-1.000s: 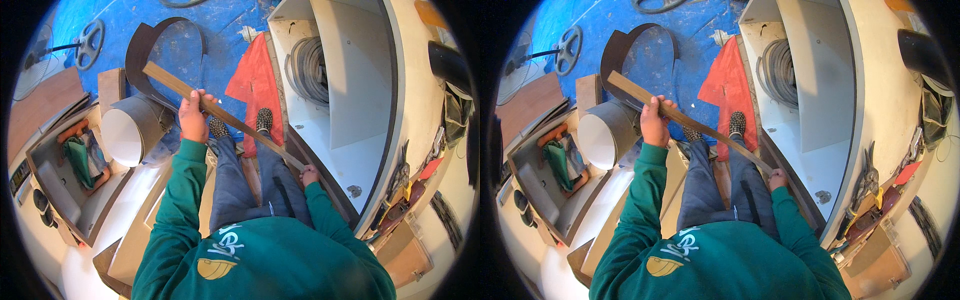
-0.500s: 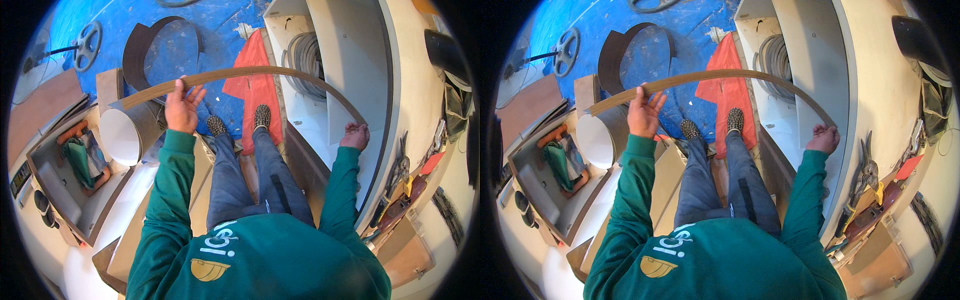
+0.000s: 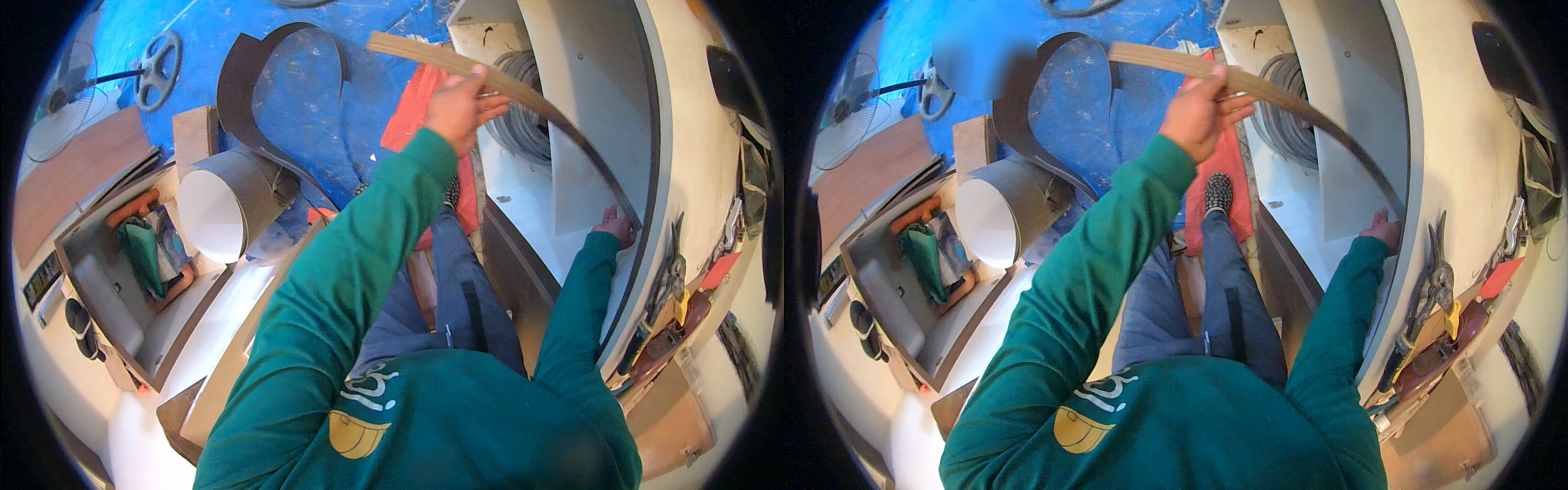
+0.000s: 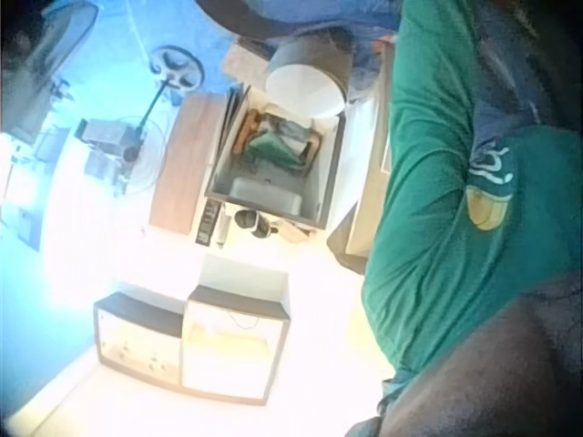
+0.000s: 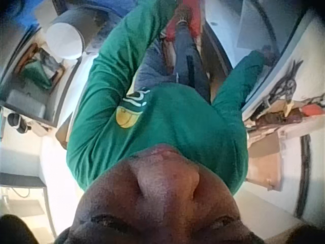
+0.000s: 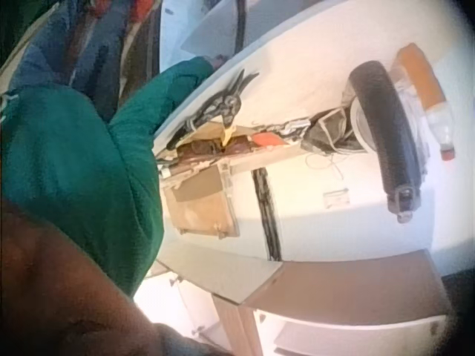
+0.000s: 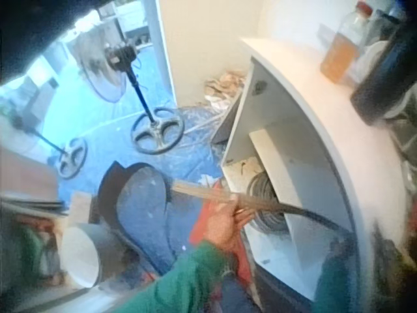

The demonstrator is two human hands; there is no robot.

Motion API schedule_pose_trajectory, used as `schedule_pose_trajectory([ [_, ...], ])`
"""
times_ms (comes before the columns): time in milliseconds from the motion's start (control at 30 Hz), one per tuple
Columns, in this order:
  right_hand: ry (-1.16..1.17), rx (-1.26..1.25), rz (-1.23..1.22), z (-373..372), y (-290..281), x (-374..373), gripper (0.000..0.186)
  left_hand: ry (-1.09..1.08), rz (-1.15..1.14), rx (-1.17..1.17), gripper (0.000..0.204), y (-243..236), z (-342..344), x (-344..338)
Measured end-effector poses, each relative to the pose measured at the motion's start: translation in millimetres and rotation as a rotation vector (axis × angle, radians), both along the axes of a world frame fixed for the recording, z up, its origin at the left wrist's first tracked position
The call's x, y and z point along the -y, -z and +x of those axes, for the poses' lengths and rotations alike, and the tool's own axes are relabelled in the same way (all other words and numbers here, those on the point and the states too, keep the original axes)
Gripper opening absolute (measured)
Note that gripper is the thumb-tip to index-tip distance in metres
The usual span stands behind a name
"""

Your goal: The person sits on the floor and uses shears to cut a strip from a large roll of laminate sheet. After cutting, they place the sheet on a table and use a pencil to mark lines on it.

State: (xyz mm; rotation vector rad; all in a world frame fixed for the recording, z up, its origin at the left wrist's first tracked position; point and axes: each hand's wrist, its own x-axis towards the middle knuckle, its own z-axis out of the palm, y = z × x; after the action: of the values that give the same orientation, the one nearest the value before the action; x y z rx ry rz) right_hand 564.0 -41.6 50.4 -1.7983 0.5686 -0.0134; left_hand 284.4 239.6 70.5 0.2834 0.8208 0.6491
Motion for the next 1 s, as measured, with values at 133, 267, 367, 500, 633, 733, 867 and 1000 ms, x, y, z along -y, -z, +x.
schedule_pose_trajectory([
  [133, -0.066, -0.028, 0.058, -13.2, 17.1, 12.0, 0.078, 0.108, 0.015, -0.045, 0.031, 13.8, 48.0, 5.3],
  [267, -0.217, -0.161, 0.029, -55.6, 22.0, -1.1, 0.074, 0.191, 0.013, -0.093, 0.032, 43.9, 74.2, 16.3],
  [367, -0.497, -0.202, -0.035, -82.9, 50.8, 14.0, 0.074, 0.408, 0.186, -0.265, 0.041, 63.2, 96.6, 18.5],
  [500, -0.779, -0.224, -0.069, -138.8, 86.4, 36.4, 0.073, 0.579, 0.575, -0.473, 0.056, 58.5, 106.8, 26.0],
  [633, -0.917, -0.457, -0.143, -193.0, 89.7, 44.2, 0.066, 0.505, 0.585, -0.536, 0.055, 95.9, 103.6, 41.9],
  [733, -1.129, -0.747, -0.244, -203.0, 110.4, 81.9, 0.059, 0.611, 0.876, -0.525, 0.034, 138.7, 50.5, 72.5],
  [867, -1.835, -0.710, -0.780, -223.5, 128.2, 155.4, 0.071, 0.942, 1.453, -0.768, 0.023, 209.2, -81.2, 163.7],
  [1000, -1.965, -0.889, -1.086, -257.7, 71.2, 115.6, 0.077, 1.123, 0.366, -0.807, 0.062, 166.5, -222.1, 244.7],
])
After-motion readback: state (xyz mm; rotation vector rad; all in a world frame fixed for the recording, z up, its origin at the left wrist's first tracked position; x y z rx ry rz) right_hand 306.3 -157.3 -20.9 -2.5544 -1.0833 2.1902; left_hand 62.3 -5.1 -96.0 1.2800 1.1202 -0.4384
